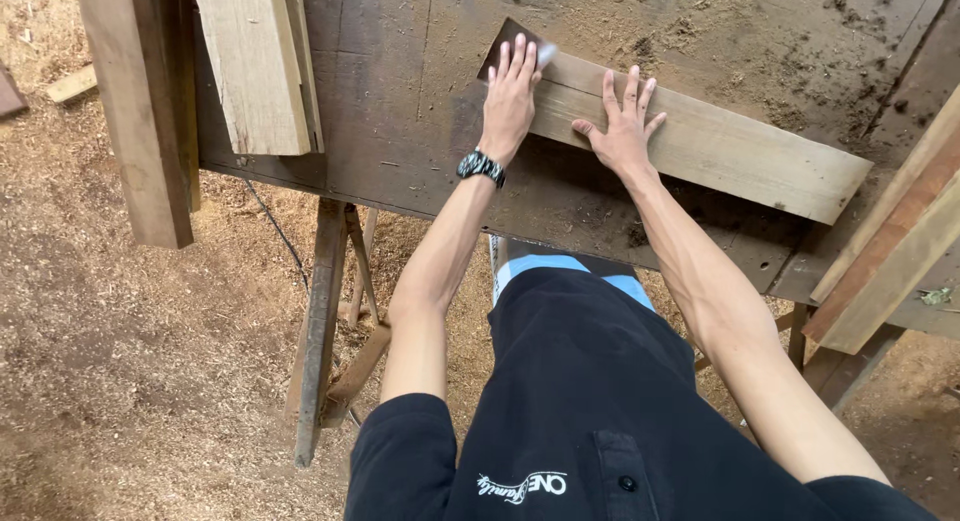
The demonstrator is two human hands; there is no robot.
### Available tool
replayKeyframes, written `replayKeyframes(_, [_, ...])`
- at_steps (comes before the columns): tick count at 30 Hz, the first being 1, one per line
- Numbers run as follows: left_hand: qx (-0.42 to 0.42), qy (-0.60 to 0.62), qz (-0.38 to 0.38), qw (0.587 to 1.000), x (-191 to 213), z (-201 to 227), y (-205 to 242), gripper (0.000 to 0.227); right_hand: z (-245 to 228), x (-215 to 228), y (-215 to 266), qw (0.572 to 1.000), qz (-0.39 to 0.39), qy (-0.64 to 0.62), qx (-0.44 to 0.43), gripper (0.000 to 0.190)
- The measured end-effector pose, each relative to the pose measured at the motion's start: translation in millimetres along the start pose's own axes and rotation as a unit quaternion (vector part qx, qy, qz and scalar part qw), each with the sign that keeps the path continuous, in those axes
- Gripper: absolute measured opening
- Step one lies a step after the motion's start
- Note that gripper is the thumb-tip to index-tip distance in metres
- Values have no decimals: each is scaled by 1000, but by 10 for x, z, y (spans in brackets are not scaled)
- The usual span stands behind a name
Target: The person sands a piece of wood on a workbench using sandpaper, rubbing the surfaces and edges repeatedly.
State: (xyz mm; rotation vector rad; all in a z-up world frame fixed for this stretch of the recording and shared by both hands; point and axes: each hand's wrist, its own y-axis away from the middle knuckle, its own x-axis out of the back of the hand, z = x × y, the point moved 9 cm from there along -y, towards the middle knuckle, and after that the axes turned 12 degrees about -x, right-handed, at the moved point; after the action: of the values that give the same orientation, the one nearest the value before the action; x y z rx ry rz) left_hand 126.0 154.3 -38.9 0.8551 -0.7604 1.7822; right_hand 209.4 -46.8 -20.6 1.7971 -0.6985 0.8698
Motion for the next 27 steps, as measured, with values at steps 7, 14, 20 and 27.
replayKeyframes(7, [42,68,12,997,32,10,72,49,-49,52,66,1000,-9,0,-7,102])
replayKeyframes(14, [-8,-51,48,998,-26,91,121,49,-43,28,15,999,-24,3,-23,104])
replayKeyframes(20, [76,108,43,990,-33,-176,-148,50,-25,40,81,1000,-13,-8,2,100])
replayKeyframes(27, [32,25,8,999,290,71,416,51,-51,47,49,1000,-12,-8,-7,102])
